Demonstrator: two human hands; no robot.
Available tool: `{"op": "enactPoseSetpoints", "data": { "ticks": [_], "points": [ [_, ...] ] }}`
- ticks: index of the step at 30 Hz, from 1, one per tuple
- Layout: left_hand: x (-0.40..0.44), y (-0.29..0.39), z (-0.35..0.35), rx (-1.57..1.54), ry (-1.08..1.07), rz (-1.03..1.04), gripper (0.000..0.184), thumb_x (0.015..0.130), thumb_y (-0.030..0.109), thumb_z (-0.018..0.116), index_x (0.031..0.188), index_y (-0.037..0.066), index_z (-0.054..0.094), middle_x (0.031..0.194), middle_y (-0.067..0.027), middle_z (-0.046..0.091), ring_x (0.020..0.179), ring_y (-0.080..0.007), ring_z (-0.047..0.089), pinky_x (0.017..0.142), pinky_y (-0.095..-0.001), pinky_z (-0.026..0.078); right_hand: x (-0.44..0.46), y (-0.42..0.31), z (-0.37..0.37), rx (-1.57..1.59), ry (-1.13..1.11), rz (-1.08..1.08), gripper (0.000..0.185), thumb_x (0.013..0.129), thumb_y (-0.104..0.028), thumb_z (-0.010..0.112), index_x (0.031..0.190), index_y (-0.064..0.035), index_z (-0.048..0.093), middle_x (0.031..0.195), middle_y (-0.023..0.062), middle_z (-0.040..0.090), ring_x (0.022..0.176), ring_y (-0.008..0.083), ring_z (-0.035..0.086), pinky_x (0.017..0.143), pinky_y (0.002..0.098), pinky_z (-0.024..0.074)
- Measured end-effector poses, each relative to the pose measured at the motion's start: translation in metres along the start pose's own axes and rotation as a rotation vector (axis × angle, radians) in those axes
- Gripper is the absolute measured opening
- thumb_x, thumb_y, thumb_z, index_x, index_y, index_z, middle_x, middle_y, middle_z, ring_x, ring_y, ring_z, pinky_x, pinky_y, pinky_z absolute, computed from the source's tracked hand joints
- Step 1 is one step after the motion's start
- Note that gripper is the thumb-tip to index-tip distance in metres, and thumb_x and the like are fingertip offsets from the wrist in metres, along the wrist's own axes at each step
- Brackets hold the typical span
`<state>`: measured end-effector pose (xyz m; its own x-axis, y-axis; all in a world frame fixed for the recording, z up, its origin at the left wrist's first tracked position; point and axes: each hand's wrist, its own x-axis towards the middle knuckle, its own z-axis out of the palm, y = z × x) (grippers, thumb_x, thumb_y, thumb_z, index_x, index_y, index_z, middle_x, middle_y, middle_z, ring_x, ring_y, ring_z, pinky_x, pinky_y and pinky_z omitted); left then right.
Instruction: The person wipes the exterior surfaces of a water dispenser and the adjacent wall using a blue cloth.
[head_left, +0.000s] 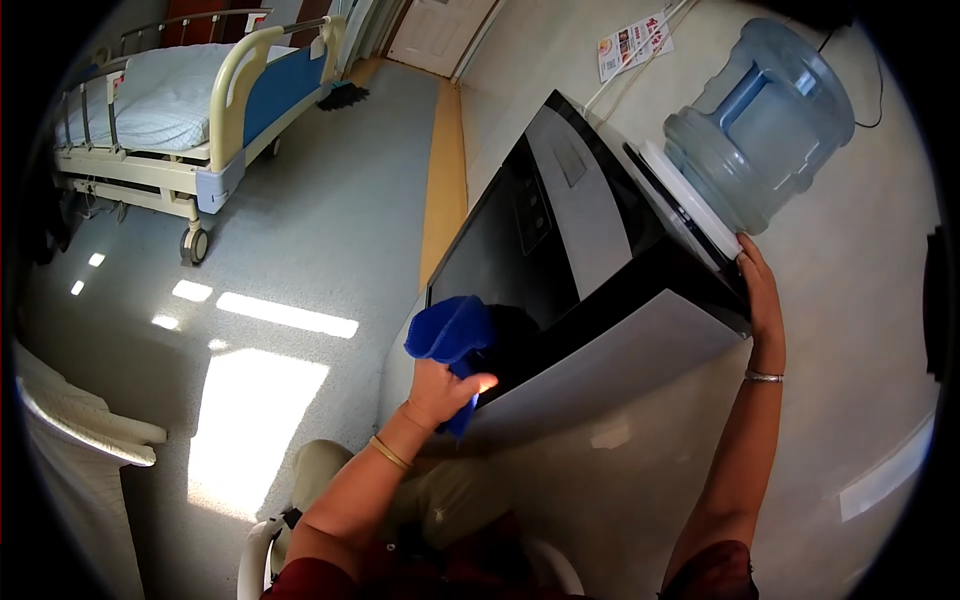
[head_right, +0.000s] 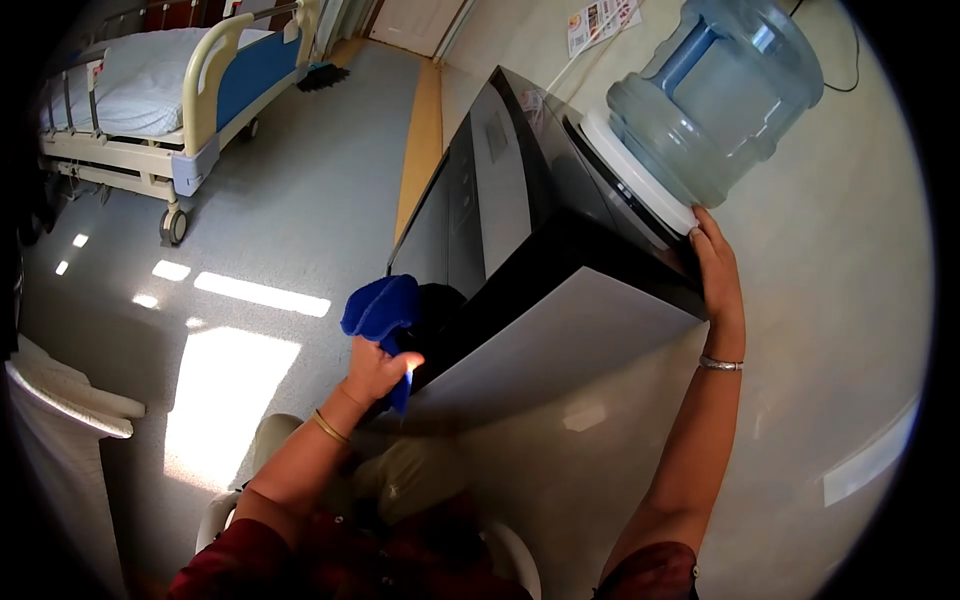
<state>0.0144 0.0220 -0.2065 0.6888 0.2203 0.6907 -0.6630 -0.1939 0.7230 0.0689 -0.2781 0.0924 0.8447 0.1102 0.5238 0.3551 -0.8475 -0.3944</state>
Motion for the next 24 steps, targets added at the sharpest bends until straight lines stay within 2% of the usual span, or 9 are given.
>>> {"op": "enactPoseSetpoints", "data": {
  "ticks": [5, 8, 10, 14, 16, 18, 20, 22, 24],
  "points": [
    [-0.02, -0.037, 0.006, -0.41, 0.182, -0.279, 0.027, 0.087, 0.03, 0.057, 0.089, 0.003, 0.059, 0.08, -0.0018, 0.056, 0.075, -0.0126, 0.05, 0.07, -0.0292, 0.042, 0.0, -0.004, 0.0, 0.003, -0.015, 0.036, 0.045, 0.09, -0.022, 0.041, 0.128, 0.0025, 0.044, 0.131, 0.0131, 0.046, 0.124, 0.0215, 0.039, 0.103, 0.0281, 0.0249],
    [-0.046, -0.084, 0.006, -0.352, 0.194, -0.759, 0.028, 0.094, 0.032, 0.046, 0.091, 0.008, 0.058, 0.079, 0.0035, 0.052, 0.069, -0.0061, 0.045, 0.063, -0.0232, 0.039, 0.001, -0.002, -0.001, 0.01, -0.01, 0.045, 0.045, 0.09, -0.021, 0.04, 0.128, 0.0028, 0.044, 0.131, 0.0136, 0.046, 0.124, 0.0221, 0.039, 0.103, 0.0281, 0.0252],
    [-0.041, -0.082, 0.008, -0.542, 0.379, -0.91, 0.03, 0.094, 0.035, 0.044, 0.098, 0.008, 0.058, 0.084, 0.002, 0.056, 0.073, -0.006, 0.048, 0.066, -0.0223, 0.04, 0.002, 0.002, -0.002, -0.029, -0.014, 0.019, 0.045, 0.09, -0.021, 0.04, 0.128, 0.0031, 0.044, 0.131, 0.014, 0.046, 0.122, 0.0221, 0.04, 0.102, 0.0278, 0.0261],
    [-0.005, -0.052, -0.018, -0.746, 0.104, -1.022, 0.036, 0.094, 0.038, 0.043, 0.11, 0.007, 0.055, 0.094, 0.0002, 0.058, 0.082, -0.0069, 0.051, 0.076, -0.0231, 0.042, -0.003, -0.002, 0.001, 0.005, 0.012, 0.011, 0.044, 0.089, -0.021, 0.04, 0.126, 0.004, 0.045, 0.126, 0.0189, 0.049, 0.118, 0.026, 0.044, 0.1, 0.0303, 0.0293],
    [0.028, -0.012, -0.019, -0.771, -0.179, -0.805, 0.043, 0.094, 0.038, 0.041, 0.119, 0.004, 0.05, 0.106, -0.004, 0.057, 0.096, -0.0115, 0.051, 0.089, -0.0272, 0.039, -0.004, -0.004, 0.002, 0.042, 0.01, 0.004, 0.043, 0.09, -0.02, 0.04, 0.126, 0.0032, 0.045, 0.126, 0.0184, 0.049, 0.118, 0.0252, 0.044, 0.1, 0.0301, 0.0296],
    [0.055, 0.027, -0.02, -0.483, -0.32, -0.448, 0.04, 0.095, 0.033, 0.041, 0.122, 0.005, 0.047, 0.109, -0.0078, 0.057, 0.096, -0.0161, 0.054, 0.088, -0.0287, 0.041, -0.005, -0.007, 0.003, 0.077, 0.012, 0.021, 0.043, 0.09, -0.02, 0.041, 0.126, 0.0035, 0.045, 0.126, 0.0178, 0.049, 0.118, 0.0242, 0.044, 0.1, 0.0296, 0.0292],
    [0.082, 0.053, -0.015, -0.267, -0.41, -0.007, 0.045, 0.093, 0.029, 0.041, 0.128, 0.001, 0.04, 0.134, -0.0201, 0.035, 0.126, -0.0327, 0.03, 0.105, -0.0377, 0.021, -0.007, -0.011, 0.003, 0.025, 0.016, 0.003, 0.044, 0.09, -0.02, 0.041, 0.127, 0.0042, 0.044, 0.127, 0.0177, 0.048, 0.118, 0.0237, 0.044, 0.101, 0.0291, 0.0283],
    [0.116, 0.069, 0.0, -0.218, -0.27, 0.177, 0.044, 0.091, 0.027, 0.041, 0.126, 0.001, 0.04, 0.137, -0.0222, 0.028, 0.128, -0.039, 0.023, 0.106, -0.0393, 0.018, -0.008, -0.009, 0.003, 0.059, -0.005, 0.01, 0.046, 0.091, -0.023, 0.042, 0.128, 0.0049, 0.042, 0.127, 0.0179, 0.048, 0.118, 0.0236, 0.043, 0.102, 0.0289, 0.0275],
    [0.157, 0.066, 0.009, -0.16, -0.293, 0.084, 0.045, 0.091, 0.029, 0.042, 0.126, 0.0, 0.041, 0.136, -0.0229, 0.031, 0.126, -0.0383, 0.027, 0.106, -0.038, 0.019, -0.009, -0.009, 0.004, 0.087, -0.007, 0.001, 0.049, 0.091, -0.026, 0.043, 0.129, 0.0052, 0.041, 0.128, 0.0178, 0.047, 0.119, 0.0237, 0.043, 0.102, 0.0287, 0.027]
  ]
}}
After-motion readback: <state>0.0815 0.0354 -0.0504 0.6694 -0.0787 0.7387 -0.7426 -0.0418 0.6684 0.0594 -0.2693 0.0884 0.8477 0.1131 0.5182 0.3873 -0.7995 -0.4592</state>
